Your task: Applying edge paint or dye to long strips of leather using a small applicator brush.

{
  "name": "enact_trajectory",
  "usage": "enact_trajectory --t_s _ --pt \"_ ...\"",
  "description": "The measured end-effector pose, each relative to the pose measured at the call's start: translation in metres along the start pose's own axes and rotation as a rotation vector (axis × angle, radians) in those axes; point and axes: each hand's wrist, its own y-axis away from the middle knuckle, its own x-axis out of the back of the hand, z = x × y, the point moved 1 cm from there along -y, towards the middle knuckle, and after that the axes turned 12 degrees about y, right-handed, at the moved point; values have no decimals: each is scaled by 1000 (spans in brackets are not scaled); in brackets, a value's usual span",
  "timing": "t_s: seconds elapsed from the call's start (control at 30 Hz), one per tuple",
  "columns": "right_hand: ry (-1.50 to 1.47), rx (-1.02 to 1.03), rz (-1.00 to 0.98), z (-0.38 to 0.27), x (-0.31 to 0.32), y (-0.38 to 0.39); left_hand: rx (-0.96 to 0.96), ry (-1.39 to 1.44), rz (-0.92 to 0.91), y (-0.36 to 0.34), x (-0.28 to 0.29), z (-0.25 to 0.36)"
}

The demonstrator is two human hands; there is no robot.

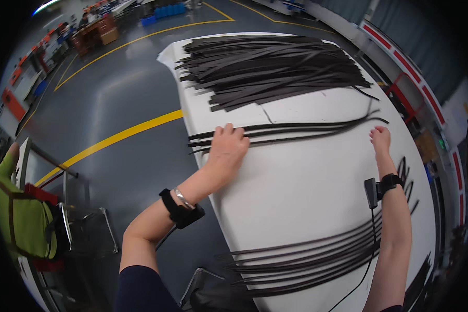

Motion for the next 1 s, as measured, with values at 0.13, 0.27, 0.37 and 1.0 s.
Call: enact_trajectory --t_s 0.13,0.27,0.37,1.0 --pt "-146 -100 -163 -43 47 72 25 133 118 13 41 20" --pt "-128 22 -237 -116 135 157 -101 275 133 51 115 83" --pt "-131 64 -239 -157 216 219 -147 572 9 84 150 143" --pt "-468 -417 477 39 349 708 -745 1104 -366 221 38 466"
